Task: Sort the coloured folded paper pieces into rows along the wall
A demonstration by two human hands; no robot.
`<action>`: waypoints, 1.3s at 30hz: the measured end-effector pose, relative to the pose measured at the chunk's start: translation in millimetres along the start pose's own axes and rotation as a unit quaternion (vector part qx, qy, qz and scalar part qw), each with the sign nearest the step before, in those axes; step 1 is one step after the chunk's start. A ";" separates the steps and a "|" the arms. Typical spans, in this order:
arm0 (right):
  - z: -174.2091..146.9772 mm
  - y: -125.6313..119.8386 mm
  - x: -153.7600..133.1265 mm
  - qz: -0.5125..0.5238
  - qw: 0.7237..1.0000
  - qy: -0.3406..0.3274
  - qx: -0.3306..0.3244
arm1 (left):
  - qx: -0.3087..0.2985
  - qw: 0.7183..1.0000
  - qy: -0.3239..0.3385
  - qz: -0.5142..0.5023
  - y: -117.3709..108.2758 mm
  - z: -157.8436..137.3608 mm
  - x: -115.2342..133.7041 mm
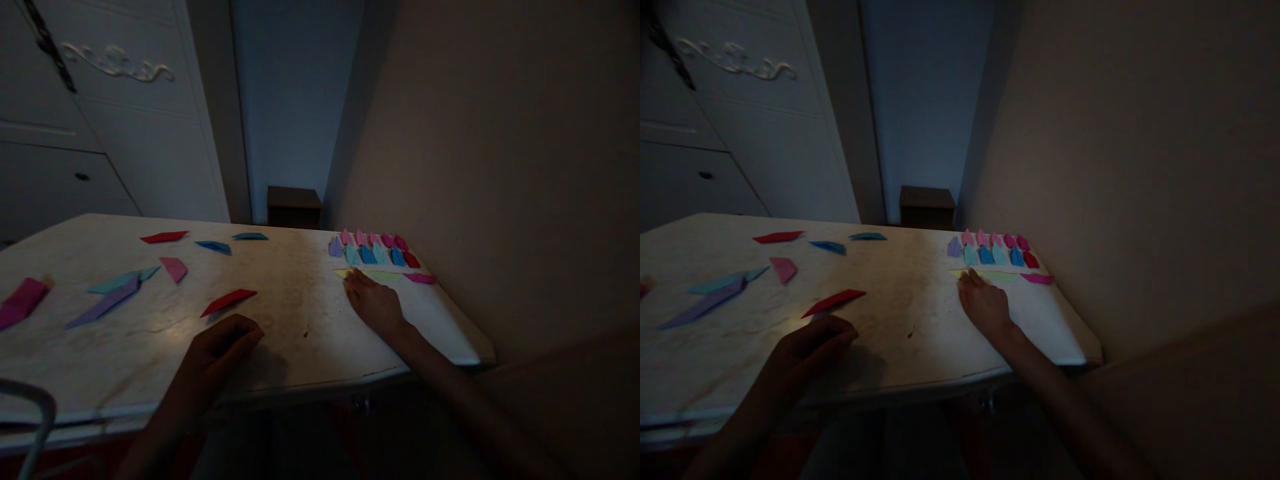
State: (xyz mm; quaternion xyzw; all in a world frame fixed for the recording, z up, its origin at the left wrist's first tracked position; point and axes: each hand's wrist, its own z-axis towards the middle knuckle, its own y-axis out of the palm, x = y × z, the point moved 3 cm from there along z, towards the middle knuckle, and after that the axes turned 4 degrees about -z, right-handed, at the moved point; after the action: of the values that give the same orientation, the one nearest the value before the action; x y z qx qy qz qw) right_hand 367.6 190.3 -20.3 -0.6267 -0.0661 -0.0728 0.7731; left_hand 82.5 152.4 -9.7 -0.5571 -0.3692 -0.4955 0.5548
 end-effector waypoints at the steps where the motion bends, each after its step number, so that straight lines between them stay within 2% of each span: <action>1: -0.7 -1.3 -1.8 0.001 1.000 0.000 -0.005 | 0.002 1.000 -0.003 0.003 0.3 -0.3 0.4; 8: 1.3 -6.1 -4.8 0.004 1.000 0.000 -0.028 | -0.006 1.000 -0.014 0.006 -0.6 -0.1 0.8; 18: -3.2 -1.2 -4.7 0.026 0.999 -0.004 0.027 | -0.005 1.000 0.015 0.013 -0.6 0.0 1.1; 25: -7.2 -3.1 -5.2 0.022 0.999 -0.008 0.035 | -0.028 0.999 0.033 0.012 -2.5 5.2 -6.7; 28: -12.2 -8.4 -6.9 0.052 0.995 -0.032 0.076 | -0.016 0.999 0.047 0.010 -0.7 2.8 -4.8; 31: -19.6 -11.5 -8.9 0.089 0.985 -0.064 0.134 | 0.034 0.997 0.060 0.015 -0.3 -2.5 -4.2; 34: -29.2 -11.3 -12.5 0.127 0.973 -0.099 0.163 | 0.128 0.987 0.076 0.056 -8.1 -7.1 -8.5; 37: -40.3 -10.6 -21.7 0.161 0.962 -0.174 0.135 | 0.200 0.959 0.108 0.167 -24.6 -6.9 -12.9; 39: -46.8 -10.7 -29.0 0.166 0.956 -0.218 0.105 | 0.195 0.940 0.117 0.255 -36.3 -2.0 -14.6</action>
State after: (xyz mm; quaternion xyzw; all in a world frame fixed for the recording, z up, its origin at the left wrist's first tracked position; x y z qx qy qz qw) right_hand 337.5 143.2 -25.3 -0.5450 -0.1352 0.2020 0.8024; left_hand 43.9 156.6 -14.8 -0.4517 -0.2369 -0.3178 0.7993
